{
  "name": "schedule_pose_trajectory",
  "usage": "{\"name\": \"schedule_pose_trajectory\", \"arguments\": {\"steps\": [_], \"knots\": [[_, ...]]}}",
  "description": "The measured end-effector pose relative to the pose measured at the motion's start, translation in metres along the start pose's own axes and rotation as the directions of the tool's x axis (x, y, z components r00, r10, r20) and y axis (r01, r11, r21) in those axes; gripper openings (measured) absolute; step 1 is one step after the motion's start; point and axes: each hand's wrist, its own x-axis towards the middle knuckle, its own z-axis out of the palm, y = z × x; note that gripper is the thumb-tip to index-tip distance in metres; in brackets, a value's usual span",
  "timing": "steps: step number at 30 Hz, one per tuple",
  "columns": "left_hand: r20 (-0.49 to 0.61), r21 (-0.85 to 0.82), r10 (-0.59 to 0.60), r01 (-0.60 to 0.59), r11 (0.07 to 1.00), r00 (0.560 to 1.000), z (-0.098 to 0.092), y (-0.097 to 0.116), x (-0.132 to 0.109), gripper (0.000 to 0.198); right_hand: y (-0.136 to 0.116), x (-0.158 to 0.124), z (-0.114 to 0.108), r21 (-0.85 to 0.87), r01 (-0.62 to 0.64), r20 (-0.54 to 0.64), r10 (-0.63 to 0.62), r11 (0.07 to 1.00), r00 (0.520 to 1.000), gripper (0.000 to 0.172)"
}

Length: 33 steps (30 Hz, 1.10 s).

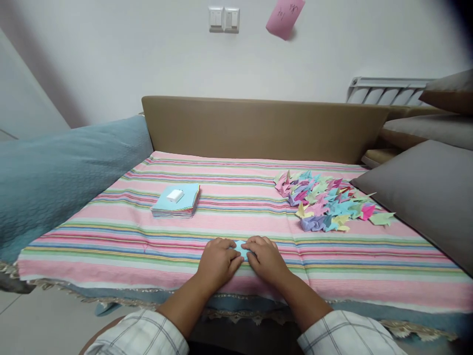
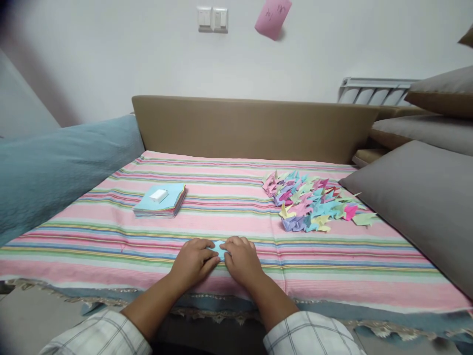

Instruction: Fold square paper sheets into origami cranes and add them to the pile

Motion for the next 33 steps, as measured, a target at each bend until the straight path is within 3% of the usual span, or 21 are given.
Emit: {"name": "schedule_pose_trajectory", "arguments": {"steps": [5,9,14,20,33], "knots": [[0.015,-0.024,-0.156,0.156,0.987,0.988,0.003,0.0,0.01,0.012,-0.004,0.002,0.001,-0.021,-0.009,-0.042,0.008,1.0,0.999,0.018],[0.014,-0.043,-0.201,0.201,0.979,0.98,0.002,-0.001,0.01,0.013,-0.007,0.004,0.003,-0.054,-0.043,-0.078,0.039,0.998,0.996,0.017],[0.058,-0.01,-0.194,0.195,0.981,0.979,0.0,0.002,0.011,0.027,-0.008,0.004,0.009,-0.13,-0.05,-0.122,0.034,0.99,0.992,0.019],[0.083,0.062,-0.179,0.174,0.983,0.98,-0.001,0.004,0.012,0.02,-0.007,0.003,0.012,-0.163,-0.036,-0.148,0.012,0.986,0.989,0.021],[-0.044,-0.069,-0.108,0.105,0.992,0.993,0.005,-0.002,0.008,0.006,-0.007,0.006,0.015,-0.11,-0.027,-0.173,0.007,0.994,0.985,0.009]]}}
